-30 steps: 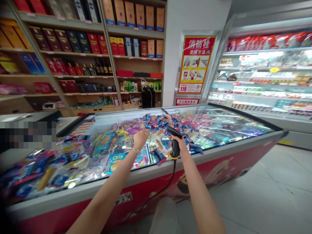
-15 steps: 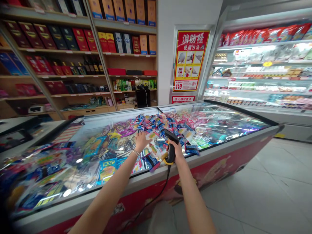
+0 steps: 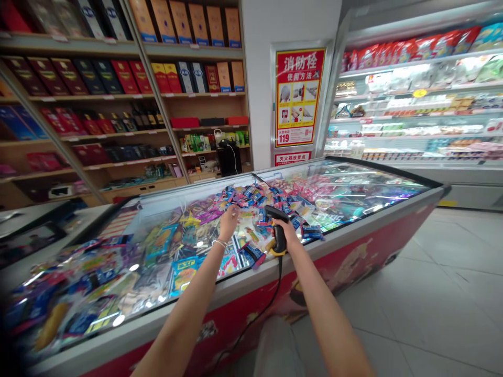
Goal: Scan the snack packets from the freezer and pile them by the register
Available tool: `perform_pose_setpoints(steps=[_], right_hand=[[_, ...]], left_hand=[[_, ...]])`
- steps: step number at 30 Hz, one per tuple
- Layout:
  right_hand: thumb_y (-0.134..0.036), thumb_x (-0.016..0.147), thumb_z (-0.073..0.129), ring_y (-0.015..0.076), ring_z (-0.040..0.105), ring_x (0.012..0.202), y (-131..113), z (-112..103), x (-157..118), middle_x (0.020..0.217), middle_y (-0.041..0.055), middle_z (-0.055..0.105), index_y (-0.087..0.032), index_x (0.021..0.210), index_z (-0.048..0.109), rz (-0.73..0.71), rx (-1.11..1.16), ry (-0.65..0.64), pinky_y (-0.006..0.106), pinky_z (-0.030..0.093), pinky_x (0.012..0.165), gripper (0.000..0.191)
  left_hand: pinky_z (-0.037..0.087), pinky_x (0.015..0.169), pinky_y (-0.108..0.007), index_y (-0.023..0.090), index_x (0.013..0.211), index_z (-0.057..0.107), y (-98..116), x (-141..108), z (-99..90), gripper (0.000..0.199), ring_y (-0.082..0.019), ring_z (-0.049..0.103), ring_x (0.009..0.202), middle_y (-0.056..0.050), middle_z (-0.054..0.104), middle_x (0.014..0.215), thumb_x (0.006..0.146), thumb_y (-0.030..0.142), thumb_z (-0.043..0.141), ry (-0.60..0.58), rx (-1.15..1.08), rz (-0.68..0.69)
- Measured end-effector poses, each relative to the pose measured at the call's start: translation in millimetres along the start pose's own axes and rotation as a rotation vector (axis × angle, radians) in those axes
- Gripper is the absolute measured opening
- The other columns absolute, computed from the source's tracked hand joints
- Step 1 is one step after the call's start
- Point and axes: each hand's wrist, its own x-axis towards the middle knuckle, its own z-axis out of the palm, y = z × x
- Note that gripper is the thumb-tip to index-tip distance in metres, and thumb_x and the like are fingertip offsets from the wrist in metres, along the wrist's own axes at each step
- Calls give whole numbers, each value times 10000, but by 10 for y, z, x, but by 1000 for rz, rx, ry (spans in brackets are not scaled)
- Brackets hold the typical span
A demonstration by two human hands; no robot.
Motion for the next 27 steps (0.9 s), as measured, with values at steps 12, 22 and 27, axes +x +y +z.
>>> perform_pose_setpoints(steps=[12,22,27], right_hand=[[-290,591,788,107,559,427,-136,738,-338,640,9,665,-163,780,605,-120,-63,-247,215,458,386,293],[-282,606,789,138,557,371,693,1809,0,585,-76,639,-248,982,455,41,-265,-571,239,453,354,504],[-272,673,748,129,561,378,799,1934,131,580,-81,633,-253,1005,491,42,-362,-701,225,444,375,420]], left_hand=[[494,844,-301,213,1150,674,-377,169,-1411,351,-201,675,925,-63,743,981,825,207,539,95,134,66],[484,852,-298,185,1036,713,-1124,144,-1854,322,-183,654,877,-59,728,965,854,231,450,162,180,66],[462,819,-269,209,1139,681,-1205,25,-1808,372,-180,632,889,-65,684,998,923,283,386,255,274,32]])
